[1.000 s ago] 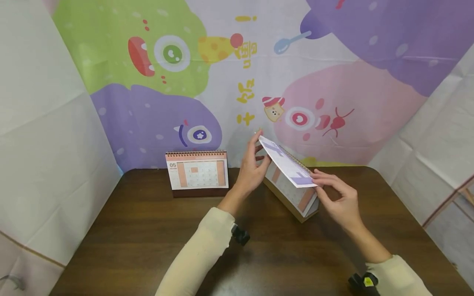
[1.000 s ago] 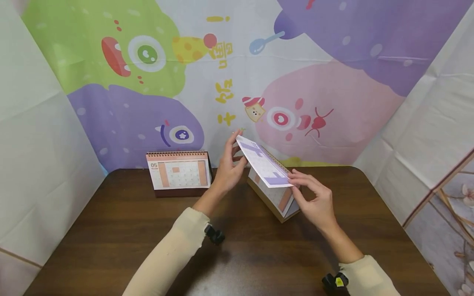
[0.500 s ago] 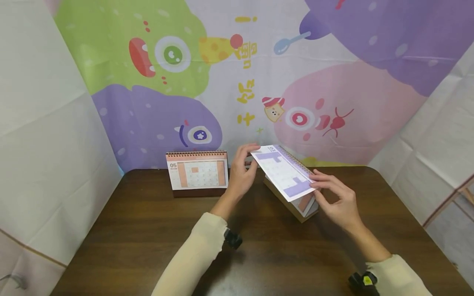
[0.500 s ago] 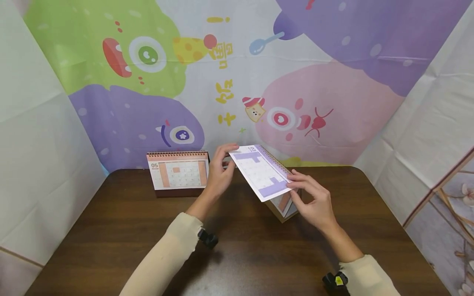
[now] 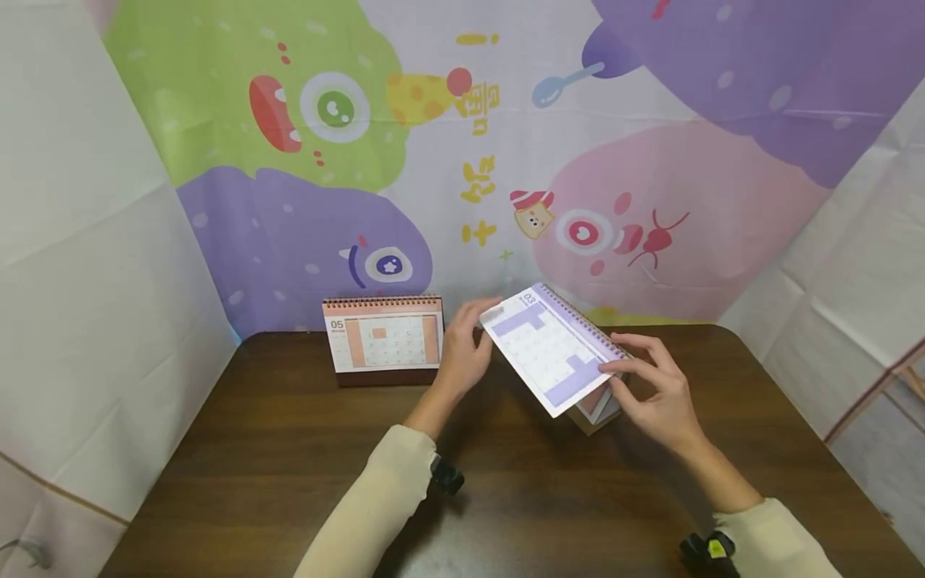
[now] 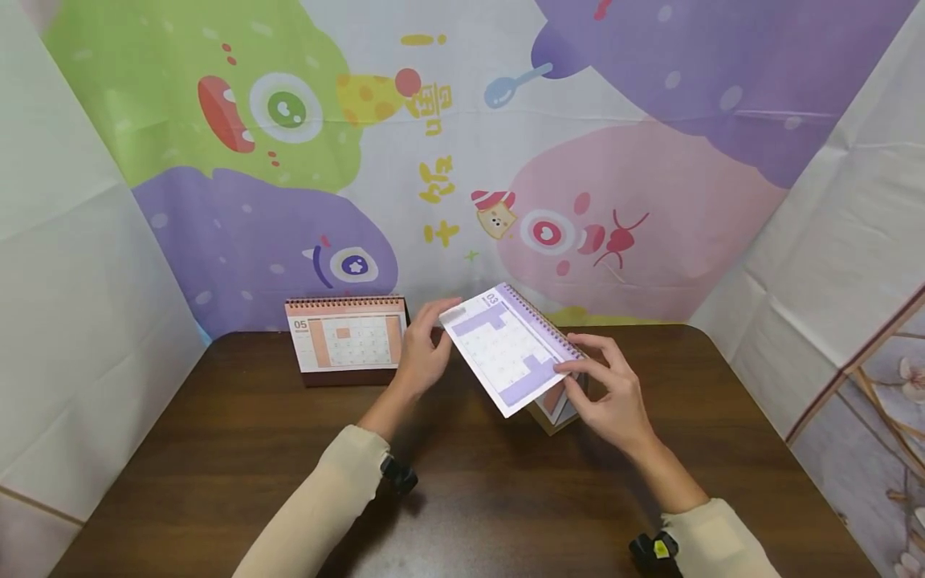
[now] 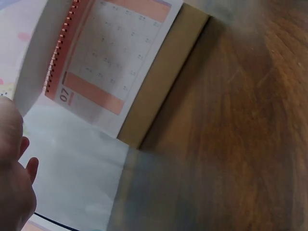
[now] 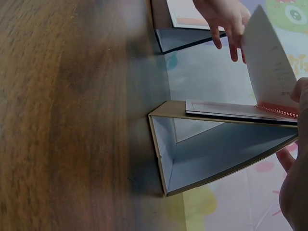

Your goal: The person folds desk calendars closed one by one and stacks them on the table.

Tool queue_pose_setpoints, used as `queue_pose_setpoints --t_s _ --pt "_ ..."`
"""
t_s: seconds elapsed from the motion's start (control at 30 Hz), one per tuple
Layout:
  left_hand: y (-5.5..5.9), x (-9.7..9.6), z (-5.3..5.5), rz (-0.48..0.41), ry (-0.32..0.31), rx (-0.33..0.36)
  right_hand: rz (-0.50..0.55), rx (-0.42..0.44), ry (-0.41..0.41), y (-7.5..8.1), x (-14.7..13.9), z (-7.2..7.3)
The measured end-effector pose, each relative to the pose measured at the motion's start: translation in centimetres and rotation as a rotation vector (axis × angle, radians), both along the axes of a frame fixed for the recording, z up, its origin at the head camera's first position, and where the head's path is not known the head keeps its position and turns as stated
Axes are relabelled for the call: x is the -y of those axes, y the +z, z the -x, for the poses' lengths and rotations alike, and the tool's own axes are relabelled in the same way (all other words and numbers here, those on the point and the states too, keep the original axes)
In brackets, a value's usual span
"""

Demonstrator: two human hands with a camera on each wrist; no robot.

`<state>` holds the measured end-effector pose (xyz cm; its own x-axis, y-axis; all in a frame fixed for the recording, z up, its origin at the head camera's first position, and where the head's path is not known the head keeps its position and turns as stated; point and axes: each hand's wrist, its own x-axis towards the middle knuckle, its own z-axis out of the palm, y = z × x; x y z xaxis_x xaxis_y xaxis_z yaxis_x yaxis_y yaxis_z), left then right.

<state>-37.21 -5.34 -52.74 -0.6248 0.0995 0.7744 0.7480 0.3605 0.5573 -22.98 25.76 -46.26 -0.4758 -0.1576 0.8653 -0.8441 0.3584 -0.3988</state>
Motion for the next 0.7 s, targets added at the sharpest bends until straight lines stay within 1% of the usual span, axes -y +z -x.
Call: queue_pose_setpoints --t_s 0.07,0.13,0.17,0.23,0.3,0.37,0.4,0.43,0.5,0.57,0.7 --pt "-0.3 0.1 -0.1 0.022 -0.010 0.014 -0.001 0.005 0.000 -0.2 0.0 0.0" --pt "-0.2 0.1 -0.7 0.031 -0.031 0.060 0.002 0.010 0.005 -0.4 0.0 0.0" --pt "-0.4 0.0 -0.9 0.038 -0.038 0.078 0.000 0.015 0.004 -0.5 0.0 0.0" --pt "0.8 -0.2 -2.4 0.038 -0.071 0.137 -0.002 0.022 0.006 -0.7 0.0 0.0" --pt "2.3 -0.5 -4.1 0.041 -0.097 0.200 -0.007 0.026 0.007 -0.8 -0.1 0.0" --pt "3.8 -0.8 -5.5 0.066 -0.103 0.255 -0.012 0.028 0.006 -0.9 -0.2 -0.1" --pt "4.9 -0.9 -6.4 0.075 -0.106 0.295 -0.013 0.029 0.008 -0.9 -0.2 -0.1" --pt "5.2 -1.1 -6.8 0.090 -0.101 0.317 -0.013 0.030 0.009 -0.9 -0.2 -0.1" --pt "5.5 -1.3 -7.2 0.126 -0.090 0.366 -0.012 0.033 0.018 -0.9 -0.3 -0.1" --pt "5.6 -1.5 -7.4 0.147 -0.097 0.400 -0.012 0.040 0.021 -0.9 -0.3 -0.2" --pt "5.4 -1.7 -7.3 0.174 -0.109 0.430 -0.014 0.051 0.023 -0.9 -0.3 -0.2"
